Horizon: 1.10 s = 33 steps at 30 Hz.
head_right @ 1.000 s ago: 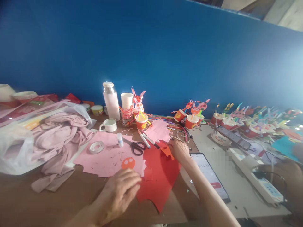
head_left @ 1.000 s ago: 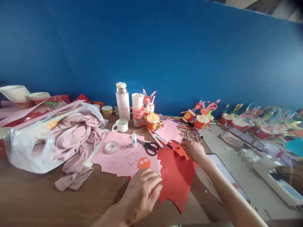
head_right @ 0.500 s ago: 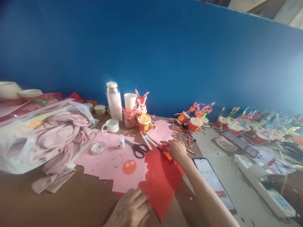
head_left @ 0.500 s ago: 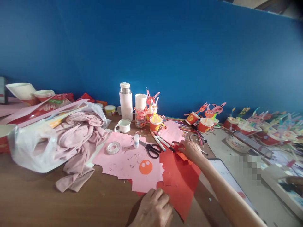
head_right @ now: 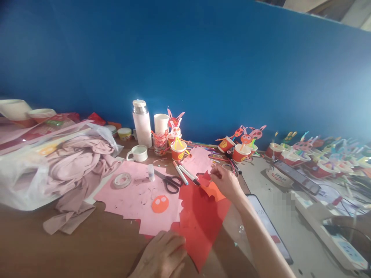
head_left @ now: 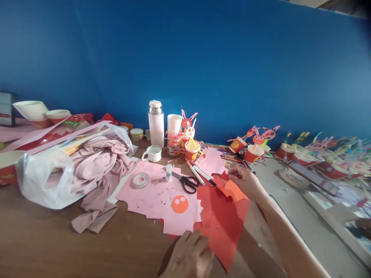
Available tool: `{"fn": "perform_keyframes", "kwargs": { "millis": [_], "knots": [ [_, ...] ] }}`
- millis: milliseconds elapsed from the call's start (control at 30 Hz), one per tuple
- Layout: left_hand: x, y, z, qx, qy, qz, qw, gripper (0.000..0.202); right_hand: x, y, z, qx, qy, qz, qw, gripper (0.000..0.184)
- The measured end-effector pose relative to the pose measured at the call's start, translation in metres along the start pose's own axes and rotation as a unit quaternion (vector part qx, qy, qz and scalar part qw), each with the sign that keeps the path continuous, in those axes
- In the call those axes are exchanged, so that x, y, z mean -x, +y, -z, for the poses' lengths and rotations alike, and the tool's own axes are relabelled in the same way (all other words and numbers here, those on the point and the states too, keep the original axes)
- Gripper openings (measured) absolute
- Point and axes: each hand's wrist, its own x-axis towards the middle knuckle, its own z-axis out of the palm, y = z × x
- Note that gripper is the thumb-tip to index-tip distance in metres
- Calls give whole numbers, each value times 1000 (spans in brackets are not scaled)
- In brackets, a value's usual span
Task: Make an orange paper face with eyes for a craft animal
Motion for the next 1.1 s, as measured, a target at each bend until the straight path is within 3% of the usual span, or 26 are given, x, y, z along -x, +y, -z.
{"fn": "perform_keyframes", "kwargs": {
  "millis": [167,267,367,433,500,567,700,967,1100],
  "knots": [
    [-4,3,25,128,92,42,987,15,39,-23,-33,-205,-71,41,975,12],
    [-4,-2,45,247,94,146,953,17,49,-37,-56,-301,-131,57,943,18],
    [-6,-13,61,335,60,349,873,25,49,-49,-68,-358,-177,69,914,19],
    [-9,-22,69,380,58,444,809,32,45,-54,-72,-377,-204,79,900,16],
    [-13,-30,74,428,79,481,761,35,42,-58,-75,-386,-224,88,891,13],
    [-19,-36,78,458,87,487,739,36,40,-59,-77,-391,-234,94,885,9],
    [-28,-44,80,469,51,474,744,30,40,-60,-79,-407,-236,89,878,9],
    [-37,-61,72,458,-3,487,744,28,37,-53,-81,-458,-216,43,861,34],
    [-53,-68,75,436,-16,483,759,25,35,-46,-80,-460,-199,45,864,41]
  ]
}}
